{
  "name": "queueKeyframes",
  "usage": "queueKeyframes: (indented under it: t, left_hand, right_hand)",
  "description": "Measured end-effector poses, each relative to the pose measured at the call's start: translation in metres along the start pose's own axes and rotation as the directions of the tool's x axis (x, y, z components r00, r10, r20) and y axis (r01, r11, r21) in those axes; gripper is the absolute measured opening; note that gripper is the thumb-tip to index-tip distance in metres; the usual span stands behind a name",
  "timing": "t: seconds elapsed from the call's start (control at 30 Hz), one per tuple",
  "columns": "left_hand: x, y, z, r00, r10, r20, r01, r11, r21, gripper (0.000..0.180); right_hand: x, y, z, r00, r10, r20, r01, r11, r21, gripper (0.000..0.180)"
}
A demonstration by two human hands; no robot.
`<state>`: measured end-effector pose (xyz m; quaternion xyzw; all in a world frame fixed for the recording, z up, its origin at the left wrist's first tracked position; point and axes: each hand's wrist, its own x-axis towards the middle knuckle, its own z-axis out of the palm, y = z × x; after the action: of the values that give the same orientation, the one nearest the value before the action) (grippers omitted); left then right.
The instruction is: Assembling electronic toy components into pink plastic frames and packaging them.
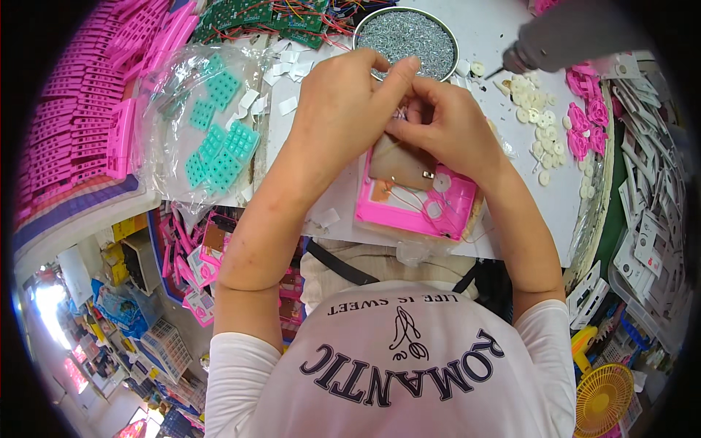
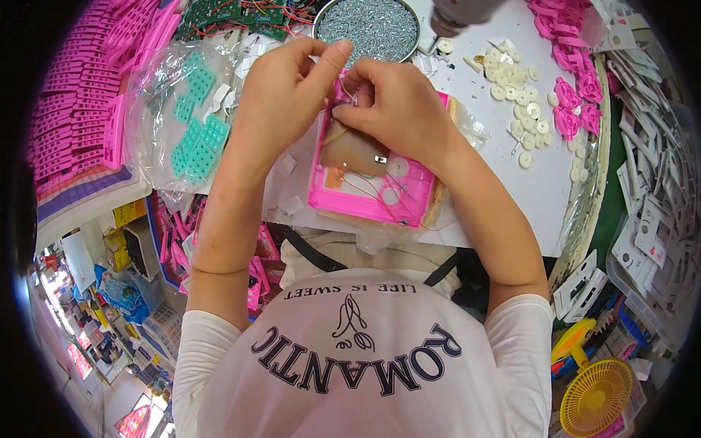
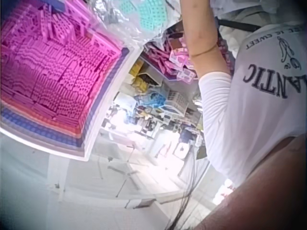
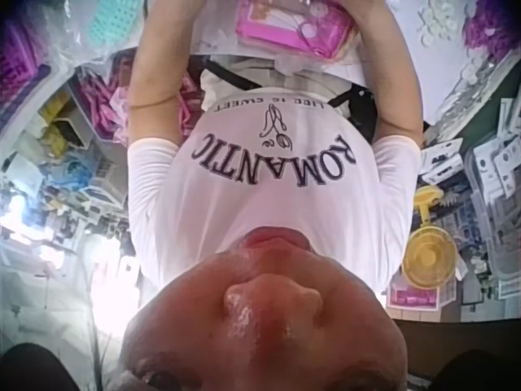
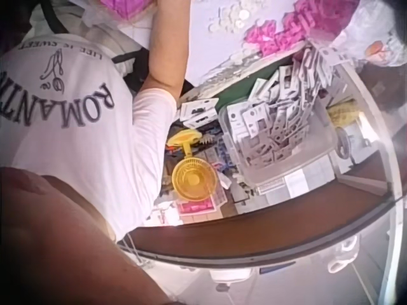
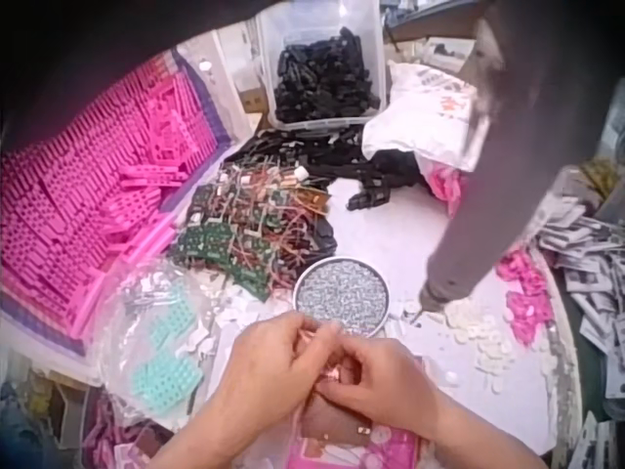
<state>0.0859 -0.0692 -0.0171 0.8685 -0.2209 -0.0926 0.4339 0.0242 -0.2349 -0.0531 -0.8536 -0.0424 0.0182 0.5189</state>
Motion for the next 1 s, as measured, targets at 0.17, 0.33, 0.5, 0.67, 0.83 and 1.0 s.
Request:
queueKeyframes:
  t: [0.17,0.33,0.5,0.67,0.83,1.0]
  left_hand:
    - [-0.002,0.006,-0.002,0.975,-0.168,0.148,0.223,0.686,-0.692,0.037]
    - [-0.041,-0.012,0.015,0.837,0.457,-0.302,-0.426,0.89,0.165,0.032]
    - [-0.06,-0.042,0.037,0.928,0.353,-0.122,-0.346,0.935,0.073,0.019]
    - [-0.059,-0.038,0.033,0.898,0.43,-0.087,-0.409,0.892,0.193,0.015]
    - [-0.061,-0.038,0.035,0.882,0.46,-0.1,-0.433,0.876,0.211,0.014]
    - [-0.058,-0.038,0.035,0.889,0.446,-0.107,-0.421,0.886,0.194,0.015]
  right_hand:
    - [-0.002,-0.001,0.008,0.992,-0.063,-0.114,0.069,0.997,0.047,0.022]
    - [-0.005,-0.01,-0.003,0.984,0.177,-0.002,-0.175,0.979,0.107,0.018]
    - [-0.008,-0.007,-0.004,0.998,-0.03,-0.057,0.027,0.999,-0.045,0.012]
    - [-0.03,-0.007,-0.014,0.966,-0.2,-0.161,0.088,0.847,-0.525,0.007]
    - [-0.03,-0.005,-0.017,0.964,-0.222,-0.146,0.12,0.853,-0.508,0.007]
    - [-0.029,-0.005,-0.024,0.892,-0.436,0.119,0.445,0.806,-0.39,0.006]
